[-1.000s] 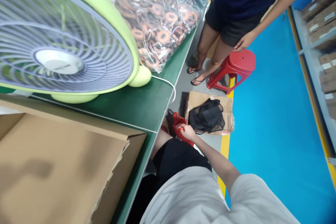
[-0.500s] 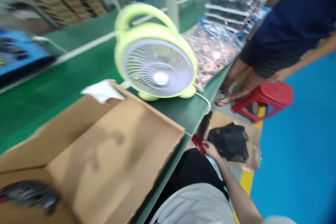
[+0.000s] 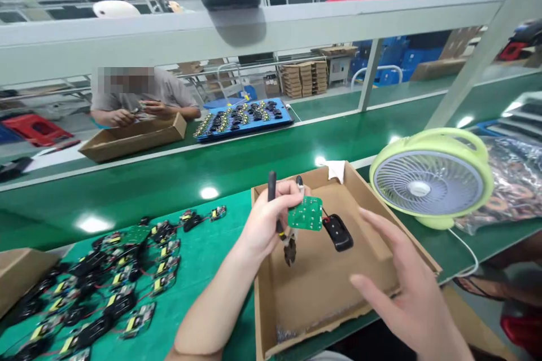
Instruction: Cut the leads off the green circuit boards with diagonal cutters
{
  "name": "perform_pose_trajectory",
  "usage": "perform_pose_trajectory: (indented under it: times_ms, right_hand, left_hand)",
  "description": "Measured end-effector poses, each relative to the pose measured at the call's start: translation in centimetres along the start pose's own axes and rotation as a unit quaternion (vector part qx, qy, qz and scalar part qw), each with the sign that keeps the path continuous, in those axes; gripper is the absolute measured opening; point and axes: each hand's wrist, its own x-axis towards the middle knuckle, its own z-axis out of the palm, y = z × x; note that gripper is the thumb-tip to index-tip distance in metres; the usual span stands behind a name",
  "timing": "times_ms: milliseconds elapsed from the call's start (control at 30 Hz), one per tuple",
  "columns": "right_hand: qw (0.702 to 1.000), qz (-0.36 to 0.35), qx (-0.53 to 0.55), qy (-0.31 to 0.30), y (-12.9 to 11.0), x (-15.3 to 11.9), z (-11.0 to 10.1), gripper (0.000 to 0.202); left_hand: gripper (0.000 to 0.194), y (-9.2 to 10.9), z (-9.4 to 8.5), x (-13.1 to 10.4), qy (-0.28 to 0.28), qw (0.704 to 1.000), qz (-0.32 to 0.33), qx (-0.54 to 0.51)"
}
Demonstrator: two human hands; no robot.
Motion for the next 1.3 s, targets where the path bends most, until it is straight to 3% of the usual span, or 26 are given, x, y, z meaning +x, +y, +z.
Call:
perform_pose_trajectory:
  times_ms: [100, 233, 400, 633, 800, 1100, 1200, 1300]
  right_hand:
    - [0.998, -0.002, 0.053, -0.031, -1.4, 3.0, 2.9, 0.073]
    - [0.99, 0.003, 0.141, 0.013, -2.2, 3.8, 4.6, 0.057]
    - [0.978, 0.041, 0.192, 0.064, -3.2, 4.1, 4.9, 0.051]
    - [0.965, 0.097, 0.238, 0.06, -2.6, 4.0, 4.4, 0.037]
    - [0.945, 0.117, 0.301, 0.051, -1.3, 3.0, 4.6, 0.036]
    - [0.942, 0.115, 0.306, 0.08, -0.7, 2.1, 5.0, 0.036]
    - [0.949, 0.117, 0.282, 0.083, -1.0, 2.0, 4.8, 0.035]
    - [0.959, 0.122, 0.242, 0.079, -1.5, 1.9, 4.6, 0.036]
  left_hand:
    - [0.033, 0.1, 0.0, -0.6, -0.027, 0.999, -0.028, 0.005]
    - [0.031, -0.1, -0.1, -0.8, -0.024, 0.998, -0.056, 0.001]
    - [0.033, -0.6, 0.2, -0.5, -0.001, 0.994, -0.112, -0.004]
    - [0.036, -1.3, 0.6, -0.5, -0.033, 0.989, -0.141, 0.031]
    - [0.045, -2.0, 0.5, -0.6, -0.073, 0.985, -0.123, 0.097]
    - [0.045, -2.2, 0.5, -0.2, -0.062, 0.984, -0.09, 0.142]
    - [0.039, -1.7, 0.4, 0.0, 0.002, 0.998, -0.027, 0.064]
    - [0.034, -0.7, 0.0, 0.0, 0.063, 0.994, 0.028, -0.086]
